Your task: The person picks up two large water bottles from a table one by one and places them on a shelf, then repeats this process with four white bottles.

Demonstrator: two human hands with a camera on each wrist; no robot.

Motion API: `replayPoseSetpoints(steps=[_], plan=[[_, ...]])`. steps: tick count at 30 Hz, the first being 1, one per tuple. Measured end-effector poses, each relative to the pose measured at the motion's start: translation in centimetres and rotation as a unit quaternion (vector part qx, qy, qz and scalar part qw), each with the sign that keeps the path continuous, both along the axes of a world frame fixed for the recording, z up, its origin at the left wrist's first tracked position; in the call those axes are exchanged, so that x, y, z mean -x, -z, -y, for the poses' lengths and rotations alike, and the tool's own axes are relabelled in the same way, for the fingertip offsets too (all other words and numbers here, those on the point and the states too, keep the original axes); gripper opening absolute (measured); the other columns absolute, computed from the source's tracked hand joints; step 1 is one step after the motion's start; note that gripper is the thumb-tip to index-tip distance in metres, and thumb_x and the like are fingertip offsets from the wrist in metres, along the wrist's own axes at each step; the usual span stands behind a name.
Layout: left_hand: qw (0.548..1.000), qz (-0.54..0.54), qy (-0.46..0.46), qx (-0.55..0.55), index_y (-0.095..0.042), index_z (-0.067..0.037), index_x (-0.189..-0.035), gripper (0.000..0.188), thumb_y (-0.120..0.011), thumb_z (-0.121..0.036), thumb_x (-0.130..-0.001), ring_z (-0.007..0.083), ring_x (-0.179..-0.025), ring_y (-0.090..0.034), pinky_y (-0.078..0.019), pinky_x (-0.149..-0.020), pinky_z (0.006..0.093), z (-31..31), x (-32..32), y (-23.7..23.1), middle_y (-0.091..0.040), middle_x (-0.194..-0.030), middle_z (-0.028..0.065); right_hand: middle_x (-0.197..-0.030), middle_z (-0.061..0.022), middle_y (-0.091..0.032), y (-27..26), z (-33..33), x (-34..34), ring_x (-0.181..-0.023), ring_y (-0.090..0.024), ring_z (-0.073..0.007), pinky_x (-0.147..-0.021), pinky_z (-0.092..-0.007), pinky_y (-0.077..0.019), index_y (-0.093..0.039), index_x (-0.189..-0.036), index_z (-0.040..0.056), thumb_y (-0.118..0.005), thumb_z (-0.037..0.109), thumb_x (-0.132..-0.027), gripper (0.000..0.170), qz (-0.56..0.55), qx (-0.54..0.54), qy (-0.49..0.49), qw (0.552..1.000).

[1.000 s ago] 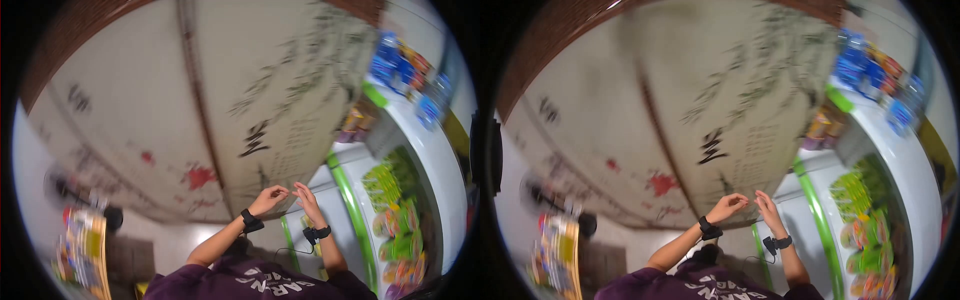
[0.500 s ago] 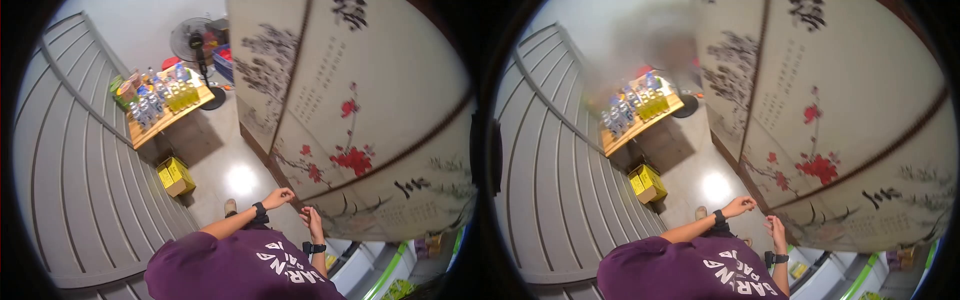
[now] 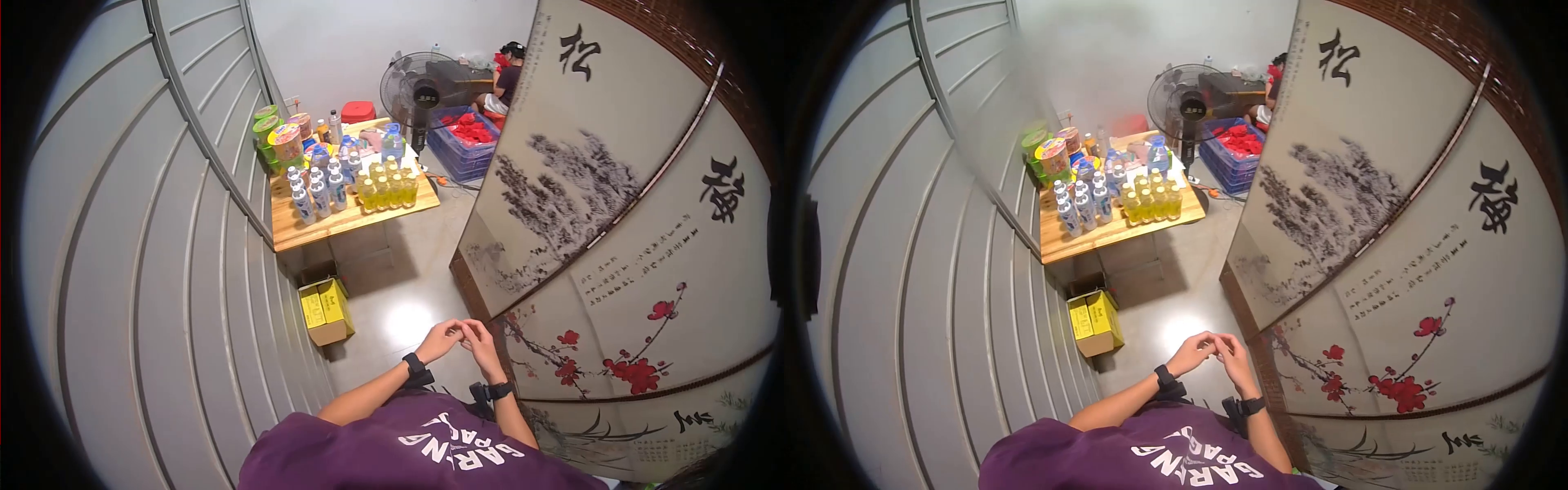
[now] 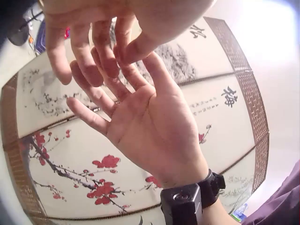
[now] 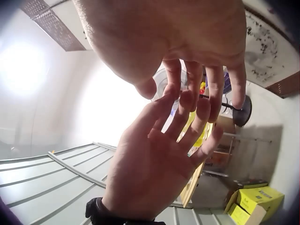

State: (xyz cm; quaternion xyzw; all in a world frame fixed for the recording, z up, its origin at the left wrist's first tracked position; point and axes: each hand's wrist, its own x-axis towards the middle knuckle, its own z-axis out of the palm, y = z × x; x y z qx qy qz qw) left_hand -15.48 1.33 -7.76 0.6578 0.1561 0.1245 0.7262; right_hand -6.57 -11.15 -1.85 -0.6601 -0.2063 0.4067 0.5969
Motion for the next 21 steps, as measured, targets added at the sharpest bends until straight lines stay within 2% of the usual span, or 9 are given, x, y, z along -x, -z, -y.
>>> replayPoseSetpoints(steps=[2, 6, 10, 14, 18, 20, 21], plan=[[0.999, 0.004, -0.032, -0.001, -0.064, -0.003, -0.111, 0.023, -0.061, -0.021, -0.097, 0.0132, -0.093, -0.063, -0.0525, -0.077, 0.0282, -2.7, 1.5, -1.2, -0.067, -0.102, 0.0052, -0.116, -0.0021, -0.062, 0.0, -2.9, 0.4, -0.108, -0.059, -0.0129, -0.089, -0.0304, -0.0486, -0.058, -0.123, 0.0107, -0.057, 0.031, -0.100, 0.031, -0.012, 0.013, -0.037, 0.999], [0.995, -0.007, -0.087, 0.039, -0.064, -0.005, -0.112, 0.025, -0.063, -0.024, -0.096, 0.0136, -0.096, -0.063, -0.0526, -0.076, 0.0283, -6.2, 3.5, -0.4, -0.067, -0.103, 0.0047, -0.117, -0.0025, -0.062, 0.9, -7.5, 0.5, -0.108, -0.058, -0.0131, -0.092, -0.0315, -0.0471, -0.058, -0.126, 0.0107, -0.058, 0.035, -0.099, 0.036, -0.019, 0.036, -0.103, 0.994], [0.983, -0.053, -0.136, 0.108, -0.063, -0.004, -0.113, 0.022, -0.060, -0.017, -0.096, 0.0113, -0.092, -0.064, -0.0506, -0.075, 0.0258, -8.1, 4.2, -0.3, -0.068, -0.098, 0.0042, -0.119, -0.0039, -0.062, 1.4, -11.1, -0.2, -0.108, -0.058, -0.0134, -0.091, -0.0307, -0.0466, -0.059, -0.125, 0.0086, -0.059, 0.034, -0.098, 0.038, -0.032, 0.015, -0.153, 0.988], [0.979, -0.055, -0.149, 0.124, -0.063, -0.006, -0.113, 0.021, -0.059, -0.018, -0.097, 0.0092, -0.091, -0.063, -0.0484, -0.072, 0.0232, -10.6, 2.6, 0.8, -0.068, -0.098, 0.0019, -0.119, -0.0074, -0.064, 3.0, -14.5, -2.4, -0.107, -0.059, -0.0146, -0.089, -0.0282, -0.0471, -0.061, -0.122, 0.0037, -0.063, 0.028, -0.097, 0.035, -0.055, -0.013, -0.149, 0.987], [0.987, -0.075, -0.108, 0.096, -0.062, -0.007, -0.114, 0.023, -0.058, -0.022, -0.098, 0.0119, -0.098, -0.065, -0.0507, -0.081, 0.0280, -14.5, 0.0, 0.7, -0.068, -0.104, 0.0023, -0.116, -0.0065, -0.064, 3.2, -18.7, -7.2, -0.106, -0.060, -0.0139, -0.091, -0.0275, -0.0493, -0.060, -0.121, 0.0029, -0.064, 0.020, -0.096, 0.031, -0.067, -0.045, -0.138, 0.987], [0.992, -0.043, -0.099, 0.066, -0.062, -0.007, -0.115, 0.023, -0.058, -0.023, -0.098, 0.0112, -0.099, -0.065, -0.0504, -0.080, 0.0276, -17.2, -2.4, 1.2, -0.069, -0.104, 0.0020, -0.116, -0.0091, -0.067, 3.4, -21.3, -10.4, -0.105, -0.062, -0.0151, -0.091, -0.0287, -0.0485, -0.062, -0.119, 0.0009, -0.067, 0.016, -0.092, 0.031, -0.051, -0.074, -0.134, 0.987], [0.987, -0.089, -0.103, 0.082, -0.062, -0.008, -0.116, 0.024, -0.058, -0.023, -0.098, 0.0104, -0.099, -0.065, -0.0499, -0.079, 0.0268, -18.4, -3.7, 0.6, -0.069, -0.104, 0.0013, -0.118, -0.0083, -0.066, 3.0, -23.3, -12.4, -0.106, -0.062, -0.0152, -0.090, -0.0282, -0.0488, -0.062, -0.120, 0.0015, -0.067, 0.016, -0.092, 0.031, -0.019, -0.068, -0.143, 0.987]])
